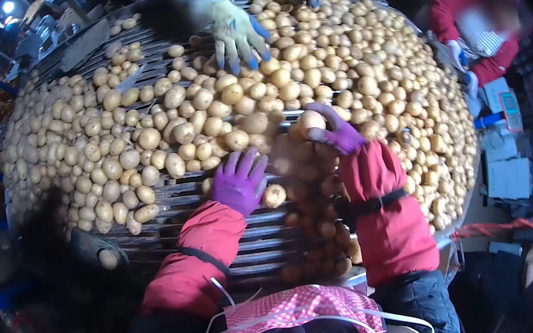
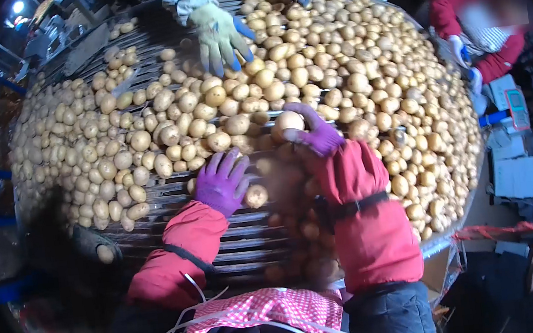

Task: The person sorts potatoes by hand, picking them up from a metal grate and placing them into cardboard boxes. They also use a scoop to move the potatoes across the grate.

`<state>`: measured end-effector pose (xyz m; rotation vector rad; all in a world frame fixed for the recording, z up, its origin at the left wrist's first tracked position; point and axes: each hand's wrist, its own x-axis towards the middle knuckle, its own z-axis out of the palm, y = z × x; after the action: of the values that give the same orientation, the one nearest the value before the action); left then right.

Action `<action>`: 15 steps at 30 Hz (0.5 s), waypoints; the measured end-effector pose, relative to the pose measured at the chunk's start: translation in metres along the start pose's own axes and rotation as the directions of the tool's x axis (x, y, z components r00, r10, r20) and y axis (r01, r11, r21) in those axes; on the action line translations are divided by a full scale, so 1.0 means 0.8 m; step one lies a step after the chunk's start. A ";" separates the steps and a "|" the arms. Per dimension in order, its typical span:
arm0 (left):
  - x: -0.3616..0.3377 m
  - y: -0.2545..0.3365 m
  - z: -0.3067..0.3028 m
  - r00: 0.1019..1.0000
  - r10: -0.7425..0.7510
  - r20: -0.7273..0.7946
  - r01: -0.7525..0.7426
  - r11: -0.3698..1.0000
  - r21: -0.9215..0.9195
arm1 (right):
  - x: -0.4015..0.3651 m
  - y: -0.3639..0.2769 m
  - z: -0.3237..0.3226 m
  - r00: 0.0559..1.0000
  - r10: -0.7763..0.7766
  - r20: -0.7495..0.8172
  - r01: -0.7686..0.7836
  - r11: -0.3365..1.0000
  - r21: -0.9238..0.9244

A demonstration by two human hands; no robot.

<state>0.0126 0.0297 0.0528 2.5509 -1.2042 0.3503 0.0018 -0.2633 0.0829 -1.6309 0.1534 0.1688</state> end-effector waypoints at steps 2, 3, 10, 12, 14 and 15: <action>0.000 -0.001 -0.002 0.999 0.023 -0.034 -0.025 0.999 -0.040 | -0.087 -0.021 0.023 0.999 -0.032 -0.040 0.050 0.762 0.646; 0.000 -0.002 -0.003 0.998 0.035 -0.051 -0.038 0.997 -0.060 | -0.123 -0.023 0.033 0.998 -0.052 -0.034 0.055 0.478 0.877; -0.007 -0.003 0.003 0.993 0.099 -0.056 -0.105 0.988 -0.112 | -0.301 -0.011 0.060 0.897 0.034 -0.440 0.441 -0.015 0.898; -0.009 -0.005 0.008 0.993 0.110 -0.041 -0.114 0.987 -0.109 | -0.350 0.007 0.058 0.860 -0.044 -0.509 0.504 -0.087 0.859; -0.011 -0.002 0.008 0.993 0.110 -0.049 -0.115 0.988 -0.105 | -0.408 0.033 0.053 0.833 -0.005 -0.553 0.551 -0.084 0.830; -0.012 -0.003 0.008 0.993 0.116 -0.031 -0.119 0.987 -0.112 | -0.437 0.049 0.050 0.821 -0.050 -0.569 0.568 -0.041 0.822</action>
<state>0.0091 0.0357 0.0432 2.3791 -1.3297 0.3288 -0.3491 -0.2272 0.1129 -0.1006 0.1163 -0.5930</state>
